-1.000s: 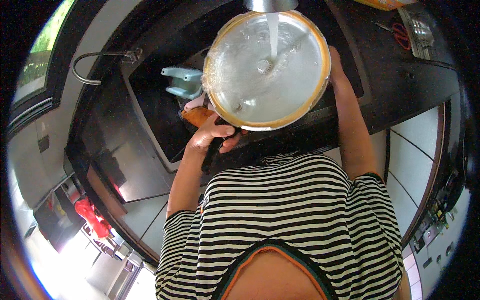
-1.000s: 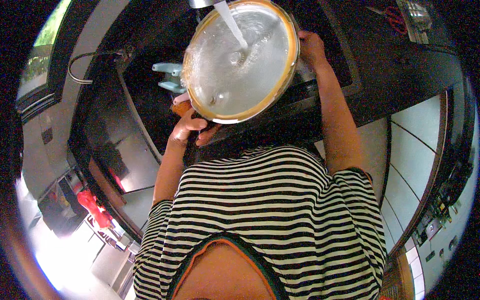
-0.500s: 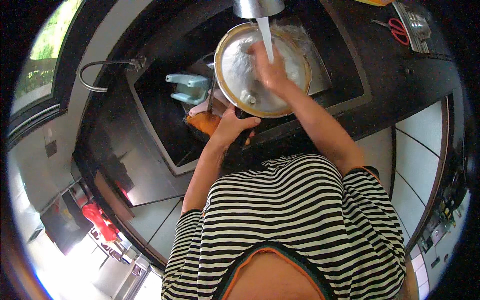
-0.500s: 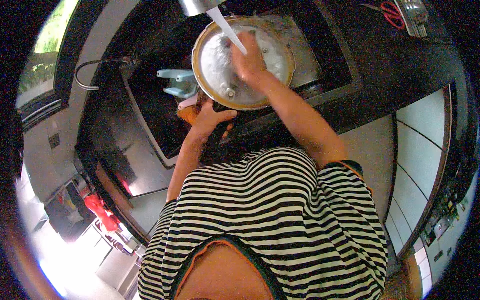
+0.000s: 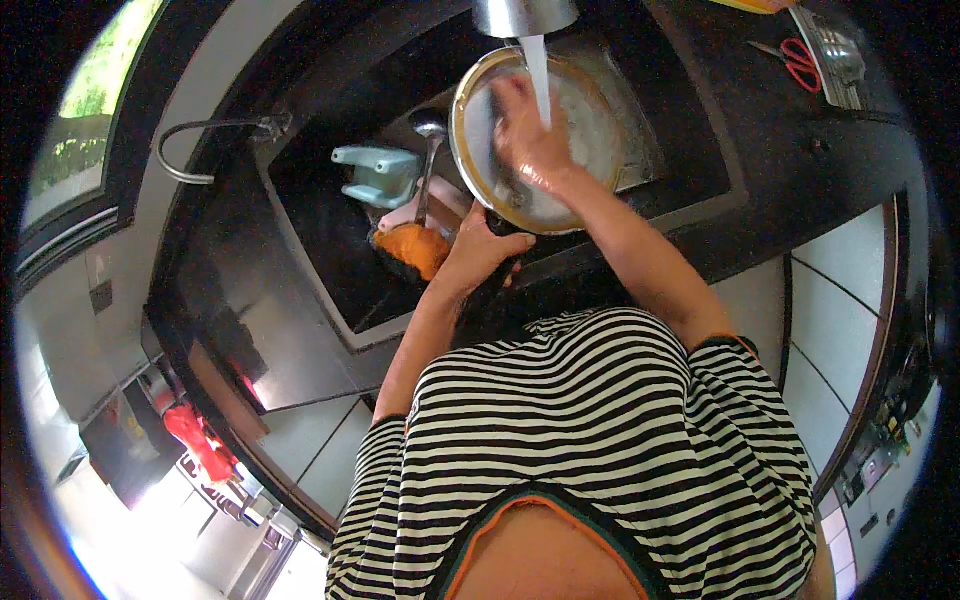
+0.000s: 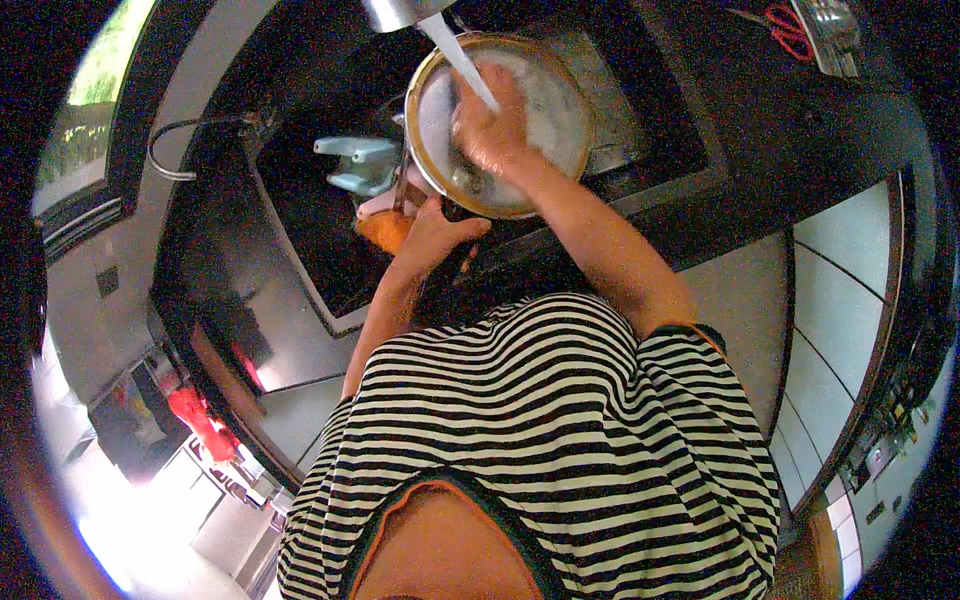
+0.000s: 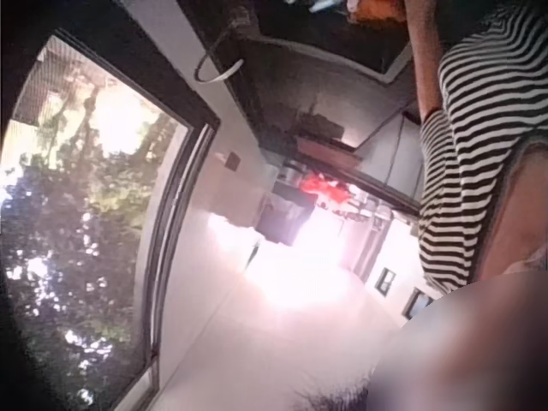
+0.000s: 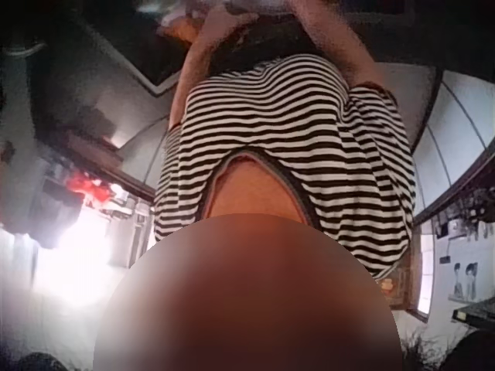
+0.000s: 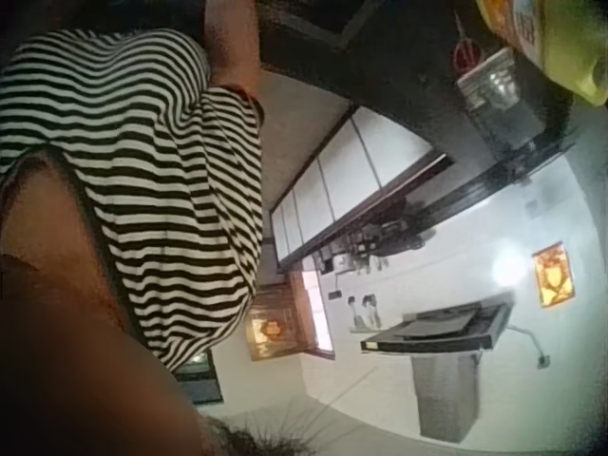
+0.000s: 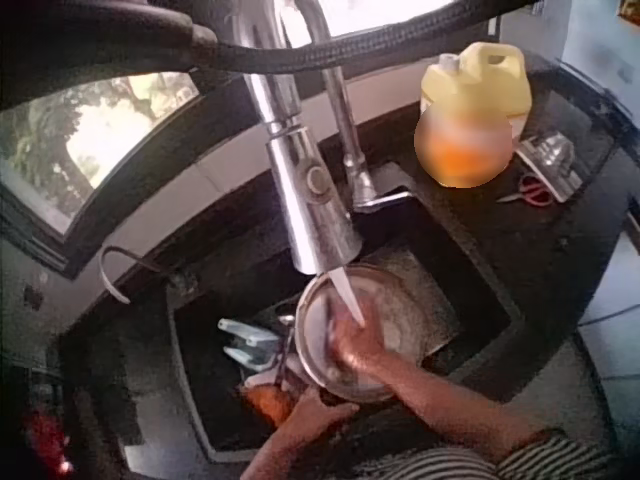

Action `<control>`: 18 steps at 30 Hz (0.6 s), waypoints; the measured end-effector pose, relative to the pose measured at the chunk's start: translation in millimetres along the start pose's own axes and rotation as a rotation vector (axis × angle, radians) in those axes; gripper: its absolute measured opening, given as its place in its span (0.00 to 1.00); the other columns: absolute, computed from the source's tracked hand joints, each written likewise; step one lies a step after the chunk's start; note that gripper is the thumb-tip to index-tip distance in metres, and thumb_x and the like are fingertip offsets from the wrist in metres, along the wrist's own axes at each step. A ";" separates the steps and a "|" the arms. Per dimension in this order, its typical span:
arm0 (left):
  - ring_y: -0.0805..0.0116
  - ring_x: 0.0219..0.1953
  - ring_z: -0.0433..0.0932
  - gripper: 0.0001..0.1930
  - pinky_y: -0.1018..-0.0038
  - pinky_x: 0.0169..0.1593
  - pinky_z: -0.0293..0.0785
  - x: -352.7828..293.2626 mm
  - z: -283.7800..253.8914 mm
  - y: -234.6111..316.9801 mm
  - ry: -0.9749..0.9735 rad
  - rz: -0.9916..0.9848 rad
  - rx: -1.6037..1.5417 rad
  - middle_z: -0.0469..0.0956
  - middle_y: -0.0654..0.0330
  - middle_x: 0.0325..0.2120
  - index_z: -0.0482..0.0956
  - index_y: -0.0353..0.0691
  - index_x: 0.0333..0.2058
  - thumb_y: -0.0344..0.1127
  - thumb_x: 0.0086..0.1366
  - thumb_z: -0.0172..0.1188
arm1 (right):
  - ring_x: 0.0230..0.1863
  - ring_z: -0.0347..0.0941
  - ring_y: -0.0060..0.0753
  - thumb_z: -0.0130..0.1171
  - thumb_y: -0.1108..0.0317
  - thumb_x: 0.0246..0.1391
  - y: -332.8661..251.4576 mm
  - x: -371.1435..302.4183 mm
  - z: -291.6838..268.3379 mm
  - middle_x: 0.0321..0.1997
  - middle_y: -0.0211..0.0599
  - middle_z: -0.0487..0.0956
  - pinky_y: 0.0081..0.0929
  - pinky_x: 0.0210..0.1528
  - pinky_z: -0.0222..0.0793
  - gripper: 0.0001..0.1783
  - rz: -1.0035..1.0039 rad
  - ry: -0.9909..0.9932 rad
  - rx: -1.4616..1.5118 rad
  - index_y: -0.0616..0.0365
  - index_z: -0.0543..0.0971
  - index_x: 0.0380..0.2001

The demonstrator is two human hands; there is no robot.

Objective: The person washes a pot lid and a metal strainer in the kitchen sink using a sponge and running water. They scrub both sides of the lid and the strainer, rinse them, and place them in the sink.

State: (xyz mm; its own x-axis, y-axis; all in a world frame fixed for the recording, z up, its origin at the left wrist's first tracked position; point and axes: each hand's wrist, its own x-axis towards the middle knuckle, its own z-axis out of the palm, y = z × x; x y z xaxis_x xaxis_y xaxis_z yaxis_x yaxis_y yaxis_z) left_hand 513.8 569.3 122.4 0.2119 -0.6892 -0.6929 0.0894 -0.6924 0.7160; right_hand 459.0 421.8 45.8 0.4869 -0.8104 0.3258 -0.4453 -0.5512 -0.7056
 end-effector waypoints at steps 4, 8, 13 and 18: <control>0.69 0.17 0.74 0.33 0.74 0.16 0.70 6.6 -8.2 -7.7 -0.022 -0.074 -0.102 0.76 0.54 0.30 0.59 0.32 0.52 0.27 0.48 0.66 | 0.43 0.69 0.53 0.54 0.70 0.47 -17.4 -21.9 -3.2 0.38 0.50 0.74 0.39 0.47 0.67 0.16 -0.144 -0.055 0.286 0.60 0.75 0.41; 0.70 0.18 0.74 0.31 0.75 0.16 0.70 -4.3 0.4 6.5 0.013 -0.047 0.004 0.75 0.54 0.30 0.61 0.33 0.50 0.27 0.48 0.66 | 0.42 0.71 0.52 0.52 0.76 0.49 22.9 6.0 -4.4 0.43 0.51 0.73 0.38 0.45 0.68 0.19 -0.082 0.054 0.126 0.57 0.73 0.47; 0.70 0.17 0.74 0.32 0.76 0.15 0.69 2.2 -0.3 -0.1 -0.010 -0.069 -0.075 0.75 0.55 0.30 0.60 0.34 0.51 0.27 0.49 0.66 | 0.42 0.72 0.47 0.55 0.80 0.45 -7.9 -15.4 -19.1 0.42 0.44 0.75 0.37 0.46 0.70 0.20 -0.267 -0.163 0.191 0.59 0.75 0.45; 0.71 0.17 0.73 0.32 0.76 0.15 0.69 -2.1 -5.9 -1.2 -0.007 -0.063 -0.135 0.75 0.56 0.29 0.59 0.35 0.52 0.26 0.50 0.65 | 0.41 0.72 0.50 0.57 0.76 0.41 50.8 -4.4 -32.7 0.36 0.46 0.77 0.41 0.48 0.69 0.17 0.033 -0.335 0.091 0.60 0.79 0.39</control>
State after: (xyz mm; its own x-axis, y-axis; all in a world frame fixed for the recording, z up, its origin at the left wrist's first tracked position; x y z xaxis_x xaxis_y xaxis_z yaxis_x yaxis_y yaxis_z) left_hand 519.0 572.8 123.5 0.1947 -0.6474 -0.7368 0.2327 -0.6993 0.6759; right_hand 409.7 390.8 29.1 0.6997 -0.7090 0.0876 -0.4034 -0.4934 -0.7706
